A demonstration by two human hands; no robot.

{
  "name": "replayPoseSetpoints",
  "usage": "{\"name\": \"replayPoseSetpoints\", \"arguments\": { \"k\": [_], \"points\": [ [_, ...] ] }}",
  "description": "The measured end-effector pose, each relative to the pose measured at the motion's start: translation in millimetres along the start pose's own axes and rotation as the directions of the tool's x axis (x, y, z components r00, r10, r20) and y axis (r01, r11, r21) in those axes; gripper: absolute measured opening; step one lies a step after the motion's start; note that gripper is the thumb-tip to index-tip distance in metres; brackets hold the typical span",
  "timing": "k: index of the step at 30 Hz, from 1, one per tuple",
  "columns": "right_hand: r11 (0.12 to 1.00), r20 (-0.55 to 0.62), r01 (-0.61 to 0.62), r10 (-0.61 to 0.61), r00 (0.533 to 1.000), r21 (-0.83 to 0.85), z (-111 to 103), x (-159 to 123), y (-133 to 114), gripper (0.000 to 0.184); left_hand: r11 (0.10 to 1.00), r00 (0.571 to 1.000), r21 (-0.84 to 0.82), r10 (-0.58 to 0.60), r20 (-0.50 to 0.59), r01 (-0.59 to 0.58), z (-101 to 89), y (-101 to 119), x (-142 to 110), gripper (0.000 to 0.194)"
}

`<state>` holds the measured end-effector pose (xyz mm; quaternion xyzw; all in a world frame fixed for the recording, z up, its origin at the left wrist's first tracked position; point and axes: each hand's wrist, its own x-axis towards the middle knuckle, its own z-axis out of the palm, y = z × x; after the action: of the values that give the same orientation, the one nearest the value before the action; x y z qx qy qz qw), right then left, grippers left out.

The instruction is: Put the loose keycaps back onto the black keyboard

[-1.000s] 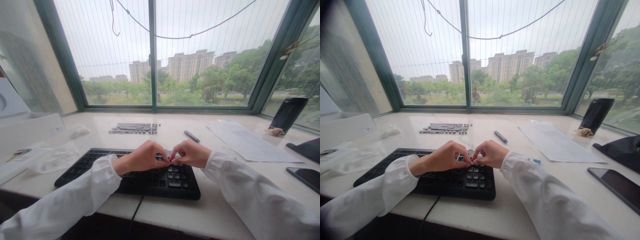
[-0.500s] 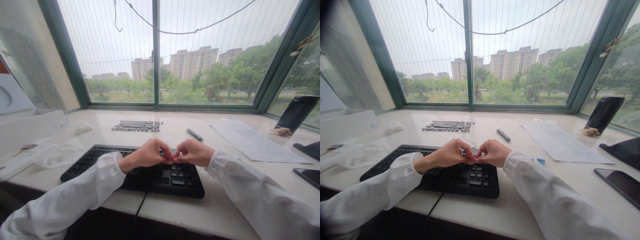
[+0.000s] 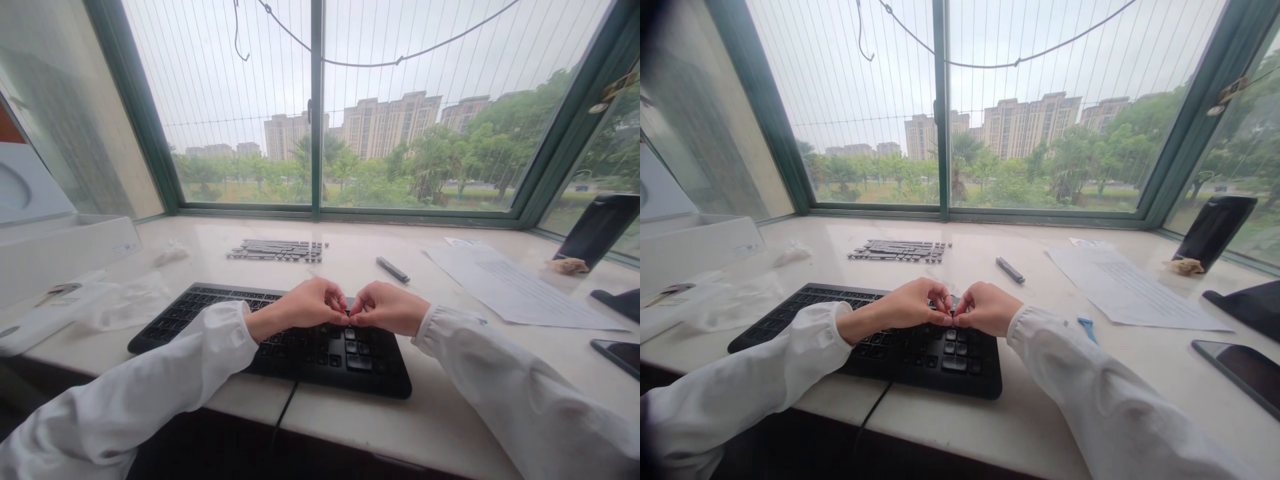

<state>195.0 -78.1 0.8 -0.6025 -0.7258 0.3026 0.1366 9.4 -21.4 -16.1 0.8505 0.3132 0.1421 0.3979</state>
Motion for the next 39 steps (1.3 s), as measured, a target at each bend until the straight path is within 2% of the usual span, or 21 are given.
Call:
{"name": "replayPoseSetpoints", "arguments": {
  "k": [5, 11, 15, 22, 26, 30, 35, 39],
  "points": [
    [1.0, 0.019, -0.01, 0.01, 1.0, 0.0, 0, 1, -1, 0.025, 1.0, 1.0, 0.016, -0.008, -0.011, 0.008, 2.3, 2, 0, 0.022],
    [0.997, 0.081, 0.013, -0.019, 0.997, 0.079, 0, 9, 9, 0.029, 0.999, 0.999, 0.045, 0.024, -0.048, -0.022, 5.5, 1, -1, 0.021],
    [0.999, 0.071, 0.006, -0.009, 0.997, 0.043, 3, 11, 13, 0.027, 0.999, 0.999, 0.036, 0.009, -0.053, -0.008, 6.7, 3, -1, 0.021],
    [0.996, -0.011, 0.066, -0.067, 0.998, -0.057, -3, 2, 7, 0.024, 0.998, 0.997, 0.016, 0.069, -0.034, -0.068, 2.7, 0, -2, 0.02],
    [0.991, -0.144, 0.122, -0.13, 0.981, -0.058, -5, -3, 1, 0.024, 0.996, 0.995, -0.005, 0.088, -0.044, -0.088, -2.8, -1, -4, 0.021],
    [0.981, -0.158, 0.172, -0.185, 0.97, -0.093, 2, -4, -2, 0.018, 0.998, 0.992, 0.0, 0.063, -0.112, -0.063, -10.9, 1, -5, 0.024],
    [0.978, -0.17, 0.182, -0.197, 0.965, -0.101, 6, -4, -2, 0.016, 0.995, 0.976, 0.096, 0.054, -0.21, -0.034, -24.7, 2, -6, 0.025],
    [0.975, -0.158, 0.189, -0.206, 0.966, -0.113, 5, -2, 0, 0.016, 0.98, 0.943, 0.2, 0.047, -0.329, 0.021, -40.4, -1, -4, 0.027]
  ]
}}
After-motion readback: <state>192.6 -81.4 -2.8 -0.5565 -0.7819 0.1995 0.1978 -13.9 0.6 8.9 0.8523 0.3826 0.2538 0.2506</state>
